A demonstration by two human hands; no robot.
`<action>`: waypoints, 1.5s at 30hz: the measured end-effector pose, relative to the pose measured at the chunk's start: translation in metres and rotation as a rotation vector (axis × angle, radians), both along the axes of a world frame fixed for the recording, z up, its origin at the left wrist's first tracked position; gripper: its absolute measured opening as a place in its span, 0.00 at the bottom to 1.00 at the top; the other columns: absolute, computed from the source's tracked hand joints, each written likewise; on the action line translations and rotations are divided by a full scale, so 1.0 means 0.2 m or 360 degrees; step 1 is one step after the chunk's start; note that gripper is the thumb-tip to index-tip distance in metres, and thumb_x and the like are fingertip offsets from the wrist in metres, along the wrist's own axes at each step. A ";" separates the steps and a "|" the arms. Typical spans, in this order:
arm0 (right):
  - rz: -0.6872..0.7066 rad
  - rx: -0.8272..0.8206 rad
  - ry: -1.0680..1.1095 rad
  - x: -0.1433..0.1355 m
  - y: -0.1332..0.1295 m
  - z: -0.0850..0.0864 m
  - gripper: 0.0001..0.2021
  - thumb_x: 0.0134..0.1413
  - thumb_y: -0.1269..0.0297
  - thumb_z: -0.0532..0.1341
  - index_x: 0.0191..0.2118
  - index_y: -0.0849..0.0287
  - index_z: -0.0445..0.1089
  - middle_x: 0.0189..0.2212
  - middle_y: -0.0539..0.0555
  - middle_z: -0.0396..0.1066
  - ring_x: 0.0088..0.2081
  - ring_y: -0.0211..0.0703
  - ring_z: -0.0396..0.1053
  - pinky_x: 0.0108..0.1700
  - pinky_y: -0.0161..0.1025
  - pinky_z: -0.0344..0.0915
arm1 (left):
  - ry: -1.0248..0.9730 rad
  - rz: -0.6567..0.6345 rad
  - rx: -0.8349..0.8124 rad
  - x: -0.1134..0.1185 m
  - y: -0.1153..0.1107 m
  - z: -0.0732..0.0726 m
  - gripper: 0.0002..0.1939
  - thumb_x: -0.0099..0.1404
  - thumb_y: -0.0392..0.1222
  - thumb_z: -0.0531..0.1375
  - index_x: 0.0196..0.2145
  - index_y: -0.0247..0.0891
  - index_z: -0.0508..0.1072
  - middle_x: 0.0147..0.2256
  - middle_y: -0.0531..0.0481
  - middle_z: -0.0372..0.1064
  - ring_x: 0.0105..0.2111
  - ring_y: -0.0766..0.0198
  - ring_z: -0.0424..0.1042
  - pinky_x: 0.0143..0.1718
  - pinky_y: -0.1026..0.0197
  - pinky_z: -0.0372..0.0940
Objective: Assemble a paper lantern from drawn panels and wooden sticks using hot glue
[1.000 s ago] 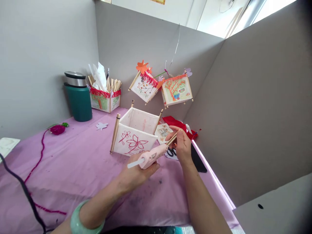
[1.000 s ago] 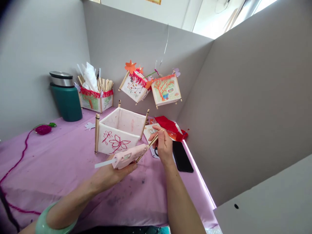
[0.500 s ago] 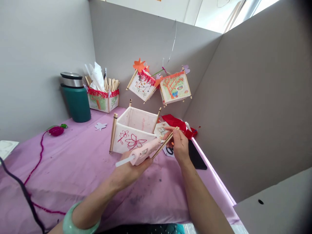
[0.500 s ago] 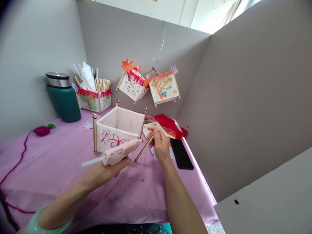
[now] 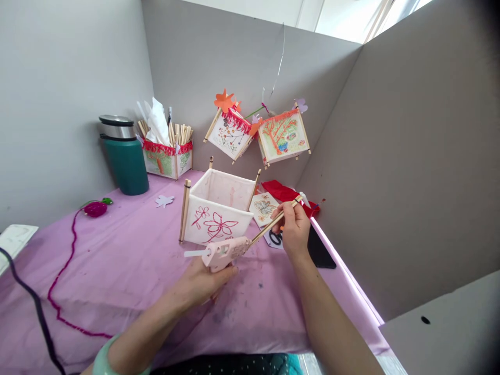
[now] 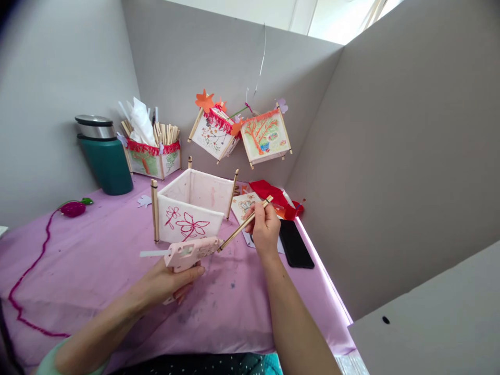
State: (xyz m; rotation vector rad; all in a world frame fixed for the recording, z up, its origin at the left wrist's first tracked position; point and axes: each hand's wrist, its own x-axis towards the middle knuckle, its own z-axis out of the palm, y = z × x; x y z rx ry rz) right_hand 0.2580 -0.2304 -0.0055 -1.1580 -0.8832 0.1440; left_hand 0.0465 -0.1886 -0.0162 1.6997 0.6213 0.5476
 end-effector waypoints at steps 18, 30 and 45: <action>-0.0024 0.0195 0.0114 -0.02 -0.02 0.04 0.13 0.58 0.55 0.56 0.29 0.59 0.63 0.21 0.45 0.67 0.13 0.27 0.58 0.13 0.26 0.55 | 0.0434 0.0067 -0.0230 0.02 0.01 -0.07 0.15 0.56 0.50 0.57 0.19 0.40 0.61 0.08 0.59 0.51 0.11 0.69 0.53 0.16 0.64 0.57; 0.0000 0.0221 0.0076 0.00 -0.02 0.02 0.13 0.60 0.55 0.55 0.29 0.59 0.63 0.22 0.45 0.67 0.13 0.28 0.59 0.13 0.27 0.57 | 0.0521 0.0096 -0.0187 0.02 0.01 -0.06 0.15 0.56 0.51 0.56 0.19 0.40 0.62 0.07 0.59 0.50 0.10 0.68 0.52 0.16 0.63 0.56; 0.0004 0.0210 0.0072 0.00 -0.02 0.03 0.12 0.60 0.56 0.55 0.30 0.58 0.62 0.22 0.45 0.67 0.14 0.28 0.60 0.14 0.27 0.57 | 0.0571 0.0126 -0.0136 0.02 -0.02 0.00 0.16 0.56 0.50 0.56 0.17 0.40 0.60 0.08 0.58 0.51 0.11 0.68 0.53 0.17 0.64 0.55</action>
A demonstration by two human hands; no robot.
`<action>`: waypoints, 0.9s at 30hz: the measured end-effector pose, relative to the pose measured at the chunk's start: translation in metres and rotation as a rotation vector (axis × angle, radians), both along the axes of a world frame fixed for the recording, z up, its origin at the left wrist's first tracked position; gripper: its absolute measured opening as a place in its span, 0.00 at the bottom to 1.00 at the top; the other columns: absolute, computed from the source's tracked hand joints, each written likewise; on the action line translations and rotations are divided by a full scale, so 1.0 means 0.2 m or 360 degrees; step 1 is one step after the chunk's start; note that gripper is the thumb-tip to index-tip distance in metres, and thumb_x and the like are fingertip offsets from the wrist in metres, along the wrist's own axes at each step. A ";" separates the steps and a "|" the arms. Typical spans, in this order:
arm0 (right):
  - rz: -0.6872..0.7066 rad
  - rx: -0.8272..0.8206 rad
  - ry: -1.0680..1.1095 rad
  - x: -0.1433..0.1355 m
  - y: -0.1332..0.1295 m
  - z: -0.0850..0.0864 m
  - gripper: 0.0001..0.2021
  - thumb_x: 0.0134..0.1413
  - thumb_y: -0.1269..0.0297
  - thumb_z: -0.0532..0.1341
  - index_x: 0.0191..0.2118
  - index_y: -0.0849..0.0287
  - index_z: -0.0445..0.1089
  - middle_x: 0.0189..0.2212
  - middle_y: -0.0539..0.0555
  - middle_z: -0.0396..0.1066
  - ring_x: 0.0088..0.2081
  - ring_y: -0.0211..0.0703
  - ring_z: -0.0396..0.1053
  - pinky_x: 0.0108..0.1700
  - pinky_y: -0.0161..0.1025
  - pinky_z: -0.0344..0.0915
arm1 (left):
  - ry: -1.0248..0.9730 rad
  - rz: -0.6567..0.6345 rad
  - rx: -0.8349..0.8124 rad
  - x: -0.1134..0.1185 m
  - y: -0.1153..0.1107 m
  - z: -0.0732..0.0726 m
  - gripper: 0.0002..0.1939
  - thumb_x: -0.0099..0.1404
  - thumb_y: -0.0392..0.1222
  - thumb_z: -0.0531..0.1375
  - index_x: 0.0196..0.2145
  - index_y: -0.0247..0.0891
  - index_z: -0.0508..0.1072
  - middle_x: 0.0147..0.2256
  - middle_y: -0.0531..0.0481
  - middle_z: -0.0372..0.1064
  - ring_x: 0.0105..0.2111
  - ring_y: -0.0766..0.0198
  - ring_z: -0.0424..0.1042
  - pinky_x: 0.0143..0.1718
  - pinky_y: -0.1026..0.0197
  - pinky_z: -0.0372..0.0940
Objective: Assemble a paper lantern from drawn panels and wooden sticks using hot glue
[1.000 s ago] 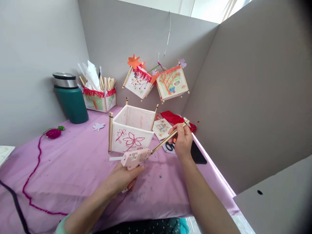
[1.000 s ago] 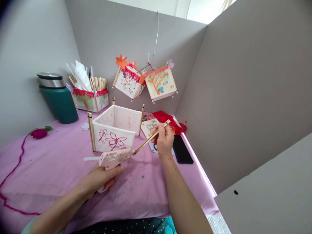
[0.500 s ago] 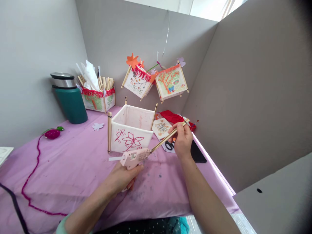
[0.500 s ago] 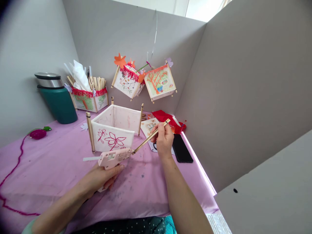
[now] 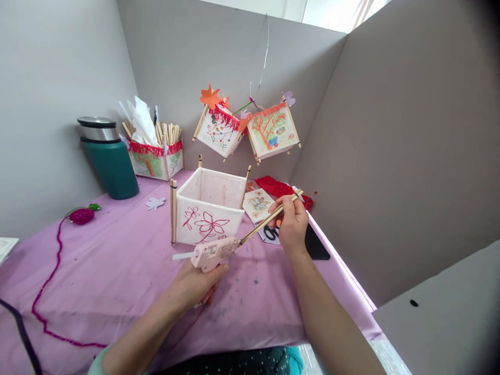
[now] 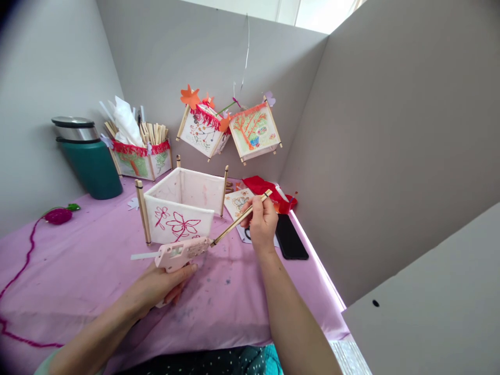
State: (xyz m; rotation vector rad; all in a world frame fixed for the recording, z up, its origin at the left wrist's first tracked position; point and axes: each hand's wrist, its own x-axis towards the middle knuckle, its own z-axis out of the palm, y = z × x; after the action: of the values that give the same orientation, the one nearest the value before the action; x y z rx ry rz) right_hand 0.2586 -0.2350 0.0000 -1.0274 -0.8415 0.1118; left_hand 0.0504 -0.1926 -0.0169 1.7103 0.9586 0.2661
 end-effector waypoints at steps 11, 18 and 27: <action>0.0034 -0.0020 0.0005 -0.01 0.00 0.01 0.13 0.60 0.55 0.55 0.29 0.58 0.62 0.22 0.45 0.68 0.14 0.28 0.59 0.14 0.27 0.56 | 0.0020 0.0009 0.0041 0.00 0.00 0.01 0.17 0.55 0.49 0.57 0.16 0.41 0.59 0.08 0.57 0.51 0.11 0.68 0.54 0.17 0.64 0.54; 0.0053 -0.0007 0.0011 0.00 0.00 0.00 0.13 0.59 0.55 0.56 0.29 0.58 0.62 0.22 0.45 0.68 0.13 0.28 0.59 0.14 0.27 0.57 | -0.0018 -0.0044 0.0051 0.03 0.00 0.05 0.18 0.56 0.49 0.56 0.15 0.41 0.57 0.08 0.57 0.50 0.11 0.67 0.54 0.18 0.63 0.54; 0.0061 -0.0044 -0.0024 -0.03 0.00 0.01 0.14 0.59 0.54 0.56 0.28 0.59 0.63 0.20 0.45 0.67 0.14 0.28 0.61 0.14 0.26 0.56 | -0.0066 -0.0071 0.0114 0.04 0.01 0.04 0.15 0.56 0.50 0.57 0.18 0.40 0.62 0.08 0.58 0.51 0.11 0.67 0.54 0.17 0.62 0.53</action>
State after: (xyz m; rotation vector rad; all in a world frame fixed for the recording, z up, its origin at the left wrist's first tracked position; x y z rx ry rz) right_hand 0.2533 -0.2355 0.0018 -1.0395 -0.8758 0.1489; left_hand 0.0585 -0.1910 -0.0086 1.7824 0.8888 0.3085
